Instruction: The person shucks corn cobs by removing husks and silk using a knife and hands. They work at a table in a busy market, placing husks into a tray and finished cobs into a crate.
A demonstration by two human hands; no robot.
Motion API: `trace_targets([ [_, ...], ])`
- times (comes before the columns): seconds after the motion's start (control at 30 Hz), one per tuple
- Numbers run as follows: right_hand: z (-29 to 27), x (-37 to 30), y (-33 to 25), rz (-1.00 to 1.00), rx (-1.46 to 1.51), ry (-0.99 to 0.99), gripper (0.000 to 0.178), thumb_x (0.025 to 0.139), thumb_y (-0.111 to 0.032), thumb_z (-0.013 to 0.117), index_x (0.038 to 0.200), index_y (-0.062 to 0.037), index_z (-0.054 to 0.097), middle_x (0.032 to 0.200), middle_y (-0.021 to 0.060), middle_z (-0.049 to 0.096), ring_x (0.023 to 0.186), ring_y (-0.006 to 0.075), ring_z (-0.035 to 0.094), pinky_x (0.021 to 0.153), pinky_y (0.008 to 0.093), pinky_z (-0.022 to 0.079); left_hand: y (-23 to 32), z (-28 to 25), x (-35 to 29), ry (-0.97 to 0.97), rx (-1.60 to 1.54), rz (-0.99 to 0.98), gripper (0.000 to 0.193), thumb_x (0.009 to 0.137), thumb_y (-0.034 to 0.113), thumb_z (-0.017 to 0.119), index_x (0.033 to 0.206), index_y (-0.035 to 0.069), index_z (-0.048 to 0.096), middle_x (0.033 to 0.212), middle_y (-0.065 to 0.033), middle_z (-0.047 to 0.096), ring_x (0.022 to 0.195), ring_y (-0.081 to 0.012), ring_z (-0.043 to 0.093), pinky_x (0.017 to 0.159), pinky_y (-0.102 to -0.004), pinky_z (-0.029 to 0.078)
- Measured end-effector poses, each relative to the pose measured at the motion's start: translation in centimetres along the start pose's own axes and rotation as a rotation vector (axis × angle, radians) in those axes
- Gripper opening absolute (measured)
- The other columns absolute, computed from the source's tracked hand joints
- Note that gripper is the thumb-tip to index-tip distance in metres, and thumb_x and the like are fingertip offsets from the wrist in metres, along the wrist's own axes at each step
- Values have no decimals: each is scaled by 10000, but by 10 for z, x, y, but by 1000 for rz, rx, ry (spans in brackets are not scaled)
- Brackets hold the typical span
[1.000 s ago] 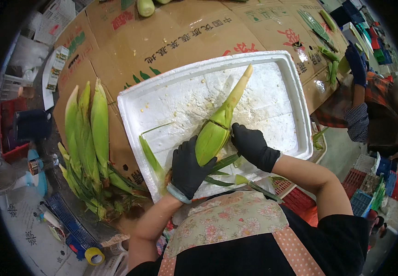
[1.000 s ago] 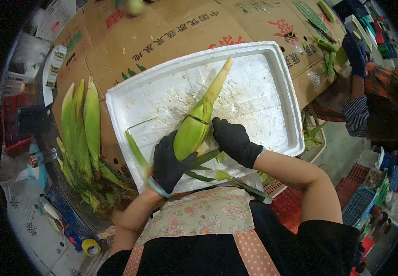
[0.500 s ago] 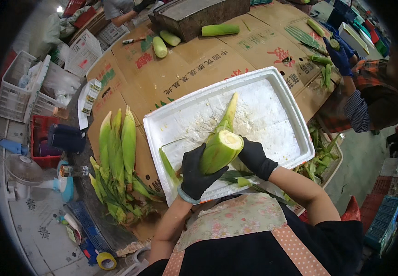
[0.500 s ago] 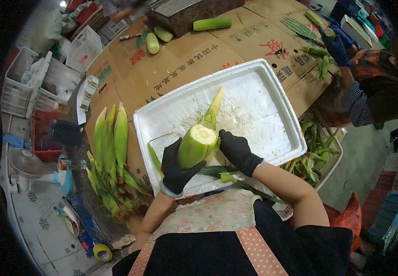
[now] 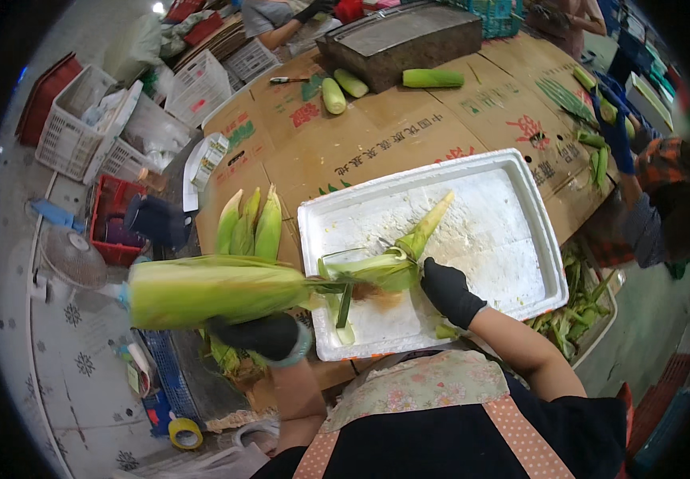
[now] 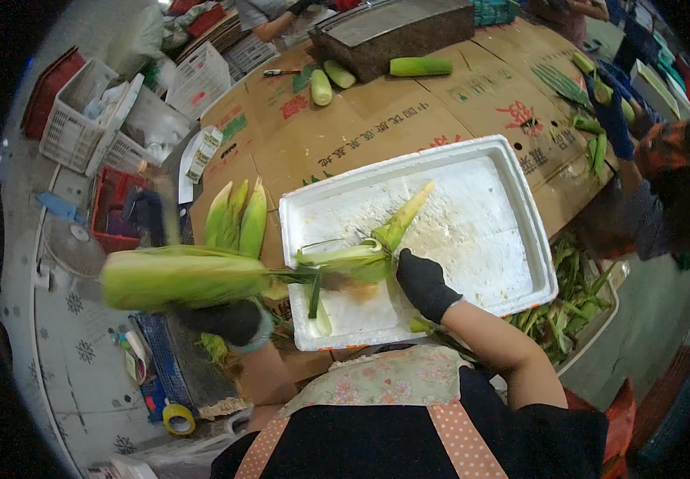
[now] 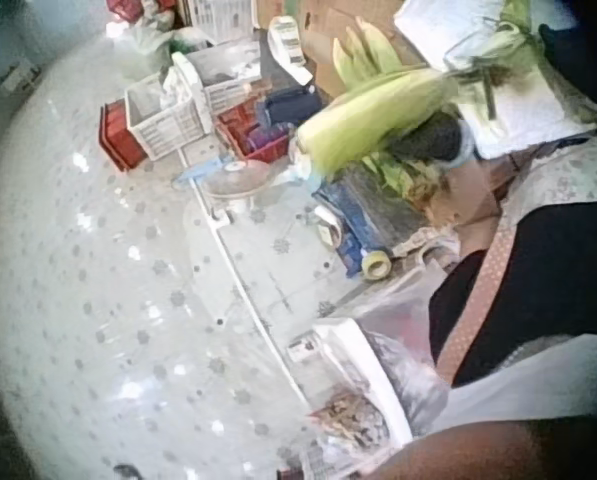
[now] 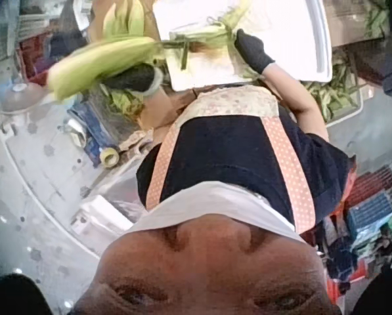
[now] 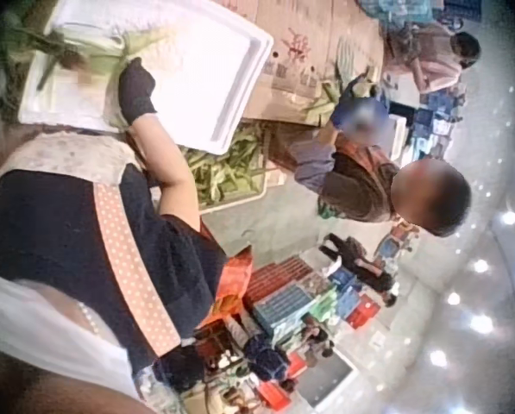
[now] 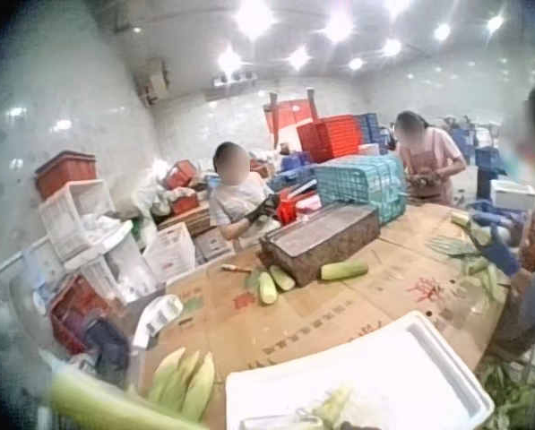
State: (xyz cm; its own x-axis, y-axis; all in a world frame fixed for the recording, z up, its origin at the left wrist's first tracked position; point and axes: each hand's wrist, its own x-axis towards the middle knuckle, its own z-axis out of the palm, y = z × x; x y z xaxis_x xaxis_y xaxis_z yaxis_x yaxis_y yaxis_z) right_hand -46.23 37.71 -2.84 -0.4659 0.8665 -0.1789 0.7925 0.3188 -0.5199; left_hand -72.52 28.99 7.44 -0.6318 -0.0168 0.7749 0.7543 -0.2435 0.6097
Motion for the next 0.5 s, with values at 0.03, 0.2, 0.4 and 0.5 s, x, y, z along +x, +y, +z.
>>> trace_targets([
  [0.03,-4,1,2,25,-7,-19,170,786,-163,470,895,-35,494,704,174,599,667,343,599,560,449,446,27,11,22,-12,253,325,529,858,429,480,1191,19,450,1159,-183,495,999,-255,528,860,-422,426],
  [0.2,-14,-16,17,-15,266,92,271,787,-251,533,939,-27,524,701,218,595,689,388,583,604,451,455,7,-13,41,-328,-1614,-817,595,850,513,417,1290,119,347,1212,-91,473,1098,-248,467,988,-429,315],
  [0.4,-100,-60,-27,94,855,353,81,796,-87,597,784,-35,535,578,23,545,496,82,532,461,226,411,50,53,-36,-457,-1371,-1343,773,811,614,361,1365,94,218,1368,-138,307,1264,-308,295,1039,-413,245],
  [0.5,-110,-65,-43,-211,767,321,209,727,-33,664,917,-22,578,745,58,630,706,143,613,653,264,481,65,68,-53,-555,-1269,-1333,729,835,546,364,1359,62,216,1341,-159,345,1237,-293,345,1024,-402,280],
])
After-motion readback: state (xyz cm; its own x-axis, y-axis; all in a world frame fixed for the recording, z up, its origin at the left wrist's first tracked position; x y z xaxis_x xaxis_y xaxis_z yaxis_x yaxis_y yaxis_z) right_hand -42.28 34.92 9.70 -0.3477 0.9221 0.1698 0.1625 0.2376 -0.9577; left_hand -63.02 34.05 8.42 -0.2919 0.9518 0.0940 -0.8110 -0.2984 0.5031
